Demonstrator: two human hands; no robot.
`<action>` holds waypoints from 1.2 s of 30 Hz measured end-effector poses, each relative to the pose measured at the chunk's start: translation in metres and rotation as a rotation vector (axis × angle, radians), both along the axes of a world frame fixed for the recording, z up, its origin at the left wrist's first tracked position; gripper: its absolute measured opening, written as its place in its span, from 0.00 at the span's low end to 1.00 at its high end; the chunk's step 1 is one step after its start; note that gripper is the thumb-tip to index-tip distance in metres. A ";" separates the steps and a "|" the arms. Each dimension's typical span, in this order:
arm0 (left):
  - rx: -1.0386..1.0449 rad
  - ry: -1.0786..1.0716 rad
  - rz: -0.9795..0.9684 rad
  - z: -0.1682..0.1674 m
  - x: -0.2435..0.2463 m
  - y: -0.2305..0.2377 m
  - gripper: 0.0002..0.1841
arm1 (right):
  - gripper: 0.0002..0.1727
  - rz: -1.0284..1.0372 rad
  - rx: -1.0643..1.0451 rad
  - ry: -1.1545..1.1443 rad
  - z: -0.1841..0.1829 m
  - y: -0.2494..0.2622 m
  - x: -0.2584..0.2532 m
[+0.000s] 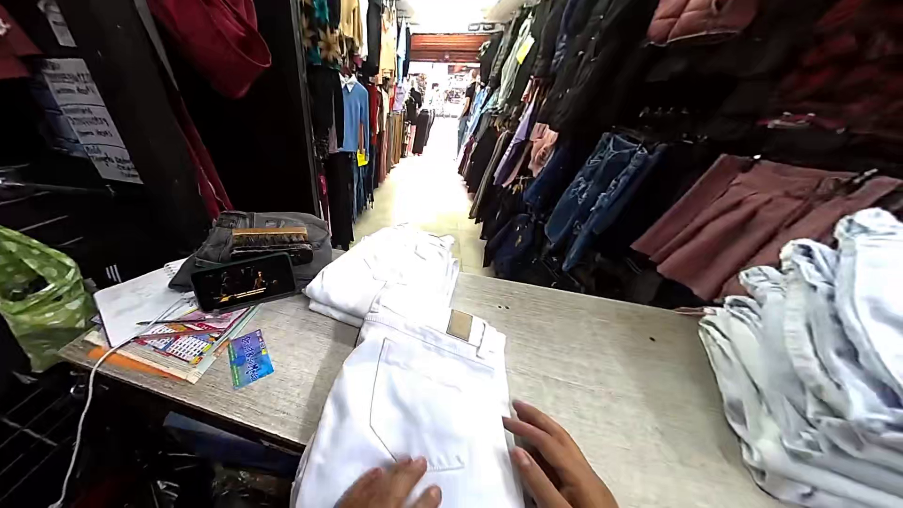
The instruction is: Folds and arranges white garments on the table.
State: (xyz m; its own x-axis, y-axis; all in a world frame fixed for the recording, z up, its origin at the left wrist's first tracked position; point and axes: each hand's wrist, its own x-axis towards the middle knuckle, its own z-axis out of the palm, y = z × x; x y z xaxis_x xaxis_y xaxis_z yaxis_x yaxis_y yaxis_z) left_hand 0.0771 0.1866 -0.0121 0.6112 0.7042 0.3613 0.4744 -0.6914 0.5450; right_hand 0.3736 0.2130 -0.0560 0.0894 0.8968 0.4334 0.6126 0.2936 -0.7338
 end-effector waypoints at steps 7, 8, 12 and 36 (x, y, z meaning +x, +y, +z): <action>-0.281 -0.482 0.249 -0.003 0.024 0.036 0.47 | 0.16 0.067 0.226 0.010 0.019 0.024 -0.046; -0.299 -0.525 0.259 -0.002 0.025 0.038 0.50 | 0.16 0.125 0.284 -0.042 0.031 0.014 -0.060; -0.330 -0.729 0.485 0.030 0.032 0.018 0.29 | 0.17 0.278 0.267 -0.247 0.053 -0.020 -0.102; -0.495 -1.649 0.491 0.018 0.043 0.005 0.15 | 0.12 0.327 -0.084 0.153 -0.013 0.048 -0.039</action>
